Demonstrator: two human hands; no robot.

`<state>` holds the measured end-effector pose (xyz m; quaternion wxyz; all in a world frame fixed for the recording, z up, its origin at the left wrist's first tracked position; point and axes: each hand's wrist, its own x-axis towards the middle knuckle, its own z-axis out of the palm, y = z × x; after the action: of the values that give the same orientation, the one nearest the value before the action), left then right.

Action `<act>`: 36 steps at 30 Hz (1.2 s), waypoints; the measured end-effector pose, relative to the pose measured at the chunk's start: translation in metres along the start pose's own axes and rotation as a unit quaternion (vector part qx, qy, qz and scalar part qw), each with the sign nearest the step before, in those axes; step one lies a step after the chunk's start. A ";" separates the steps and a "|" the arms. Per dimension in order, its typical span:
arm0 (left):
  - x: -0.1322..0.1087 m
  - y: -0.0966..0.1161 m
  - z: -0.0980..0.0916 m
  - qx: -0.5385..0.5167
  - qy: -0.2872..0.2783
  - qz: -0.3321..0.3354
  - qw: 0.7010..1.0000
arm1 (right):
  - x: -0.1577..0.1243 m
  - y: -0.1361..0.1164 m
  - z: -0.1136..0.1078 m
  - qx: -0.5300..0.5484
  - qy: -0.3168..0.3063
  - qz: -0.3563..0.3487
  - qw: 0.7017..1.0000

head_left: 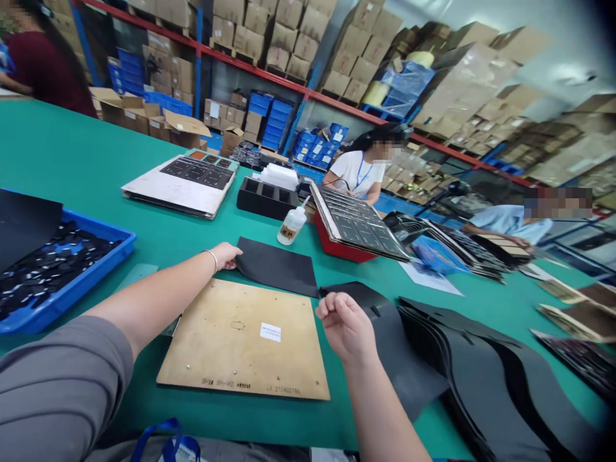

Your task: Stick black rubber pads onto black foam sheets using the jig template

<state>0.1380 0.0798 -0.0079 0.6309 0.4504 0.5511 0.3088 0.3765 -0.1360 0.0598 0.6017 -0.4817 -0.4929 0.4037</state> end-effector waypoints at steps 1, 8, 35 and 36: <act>0.001 0.000 0.004 0.009 0.001 -0.004 1.000 | -0.013 -0.001 -0.005 0.038 0.007 0.011 0.999; -0.013 0.001 0.022 0.041 0.036 0.088 0.995 | -0.059 0.023 -0.036 0.045 0.076 0.060 0.994; -0.212 -0.098 -0.067 0.087 -0.003 0.226 0.970 | -0.064 0.062 -0.015 -0.053 -0.021 0.123 0.991; -0.214 -0.093 -0.065 0.074 0.006 0.237 0.969 | -0.064 0.056 -0.013 -0.049 -0.016 0.125 0.991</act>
<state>0.0214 -0.1332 -0.0025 0.5012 0.6119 0.4534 0.4109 0.3762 -0.1885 -0.0088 0.5142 -0.5617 -0.4577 0.4588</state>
